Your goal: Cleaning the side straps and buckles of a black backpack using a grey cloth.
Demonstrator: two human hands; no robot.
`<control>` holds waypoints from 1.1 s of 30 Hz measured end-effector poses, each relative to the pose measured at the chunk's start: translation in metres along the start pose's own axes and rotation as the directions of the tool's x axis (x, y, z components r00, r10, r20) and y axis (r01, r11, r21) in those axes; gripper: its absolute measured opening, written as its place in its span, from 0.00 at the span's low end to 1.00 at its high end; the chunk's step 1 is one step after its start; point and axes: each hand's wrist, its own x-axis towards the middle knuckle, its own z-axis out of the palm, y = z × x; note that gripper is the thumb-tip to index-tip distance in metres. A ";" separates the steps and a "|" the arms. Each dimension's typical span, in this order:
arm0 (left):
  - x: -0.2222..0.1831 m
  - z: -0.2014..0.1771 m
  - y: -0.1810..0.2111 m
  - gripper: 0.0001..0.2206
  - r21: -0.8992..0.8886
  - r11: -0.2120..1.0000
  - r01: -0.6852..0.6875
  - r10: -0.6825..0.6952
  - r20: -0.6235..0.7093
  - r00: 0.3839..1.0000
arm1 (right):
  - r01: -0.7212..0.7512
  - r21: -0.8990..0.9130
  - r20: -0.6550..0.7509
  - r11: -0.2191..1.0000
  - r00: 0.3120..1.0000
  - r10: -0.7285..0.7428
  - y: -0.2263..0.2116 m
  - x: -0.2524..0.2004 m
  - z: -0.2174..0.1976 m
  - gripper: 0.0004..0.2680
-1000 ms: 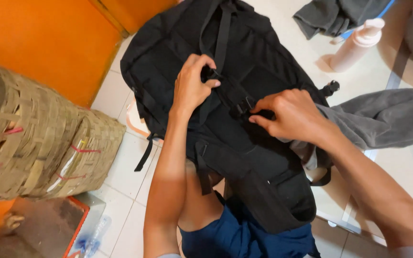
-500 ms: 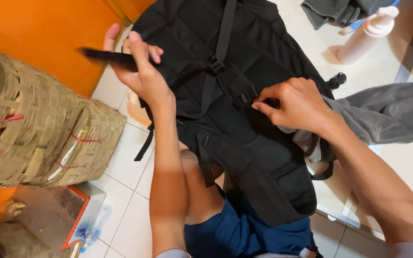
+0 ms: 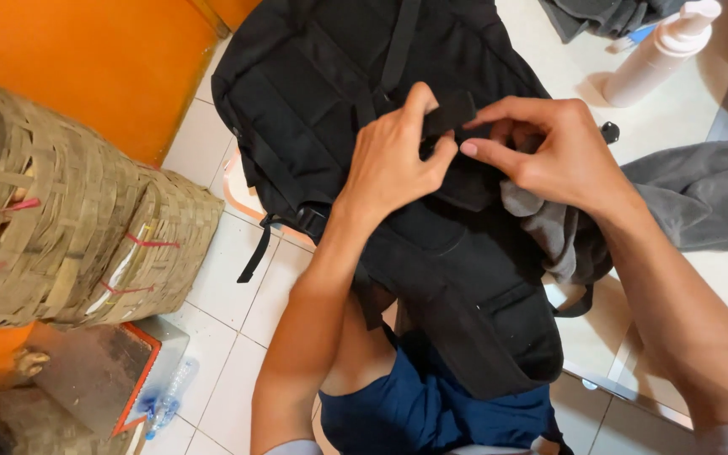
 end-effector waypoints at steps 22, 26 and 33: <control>-0.004 -0.013 0.012 0.11 -0.365 0.875 -0.320 0.283 -0.152 0.947 | 0.121 0.133 -0.087 0.984 0.990 -0.110 0.010 -0.001 -0.006 0.09; -0.004 -0.016 0.017 0.12 -0.598 0.794 -0.104 0.083 -0.063 0.995 | 0.254 0.172 -0.125 0.952 0.964 -0.235 0.004 -0.002 -0.004 0.08; -0.002 -0.012 0.011 0.11 -0.739 0.673 0.006 0.023 0.030 0.999 | 0.250 0.215 -0.134 0.944 0.965 -0.225 0.004 -0.004 -0.007 0.09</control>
